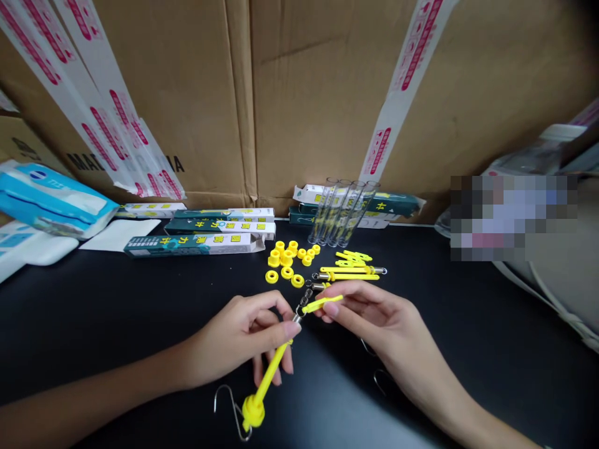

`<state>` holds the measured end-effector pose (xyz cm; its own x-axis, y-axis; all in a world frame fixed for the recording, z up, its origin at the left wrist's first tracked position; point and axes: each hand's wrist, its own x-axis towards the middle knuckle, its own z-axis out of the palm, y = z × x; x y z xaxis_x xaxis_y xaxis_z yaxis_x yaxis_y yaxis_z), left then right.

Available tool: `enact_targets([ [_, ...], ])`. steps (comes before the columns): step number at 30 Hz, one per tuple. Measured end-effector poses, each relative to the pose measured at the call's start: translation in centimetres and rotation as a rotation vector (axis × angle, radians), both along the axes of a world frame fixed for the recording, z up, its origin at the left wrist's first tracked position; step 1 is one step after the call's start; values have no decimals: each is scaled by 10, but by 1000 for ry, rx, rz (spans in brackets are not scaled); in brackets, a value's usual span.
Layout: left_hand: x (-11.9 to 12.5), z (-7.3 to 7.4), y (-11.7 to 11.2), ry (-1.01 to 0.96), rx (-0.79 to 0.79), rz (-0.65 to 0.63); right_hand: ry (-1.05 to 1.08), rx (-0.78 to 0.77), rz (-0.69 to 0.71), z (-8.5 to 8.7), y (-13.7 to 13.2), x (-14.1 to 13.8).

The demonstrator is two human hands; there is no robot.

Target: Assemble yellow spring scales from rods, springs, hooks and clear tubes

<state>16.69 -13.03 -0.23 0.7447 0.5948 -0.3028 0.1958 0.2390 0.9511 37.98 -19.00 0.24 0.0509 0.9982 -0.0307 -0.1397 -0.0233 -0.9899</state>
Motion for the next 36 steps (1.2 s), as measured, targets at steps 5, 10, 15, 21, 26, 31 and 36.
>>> enact_targets([
  [5, -1, 2, 1, 77, 97, -28, -217, 114, 16, -5, -4, -2],
  [10, -3, 3, 0, 107, 167, -55, -535, 302, 8, -10, -7, 0],
  [15, -3, 4, -1, 123, 244, -81, -685, 370, -51, -5, -7, 1],
  [21, -2, 7, -2, 135, 283, -58, -811, 439, -141, 1, -2, 15],
  [26, -1, 7, -2, 149, 288, -25, -935, 469, -272, 9, 4, 39],
  [31, -1, 3, -3, 178, 323, -43, -880, 479, -287, 5, -2, 29],
  [36, -2, 3, -5, 178, 349, -133, -885, 581, 51, -10, -21, 2],
])
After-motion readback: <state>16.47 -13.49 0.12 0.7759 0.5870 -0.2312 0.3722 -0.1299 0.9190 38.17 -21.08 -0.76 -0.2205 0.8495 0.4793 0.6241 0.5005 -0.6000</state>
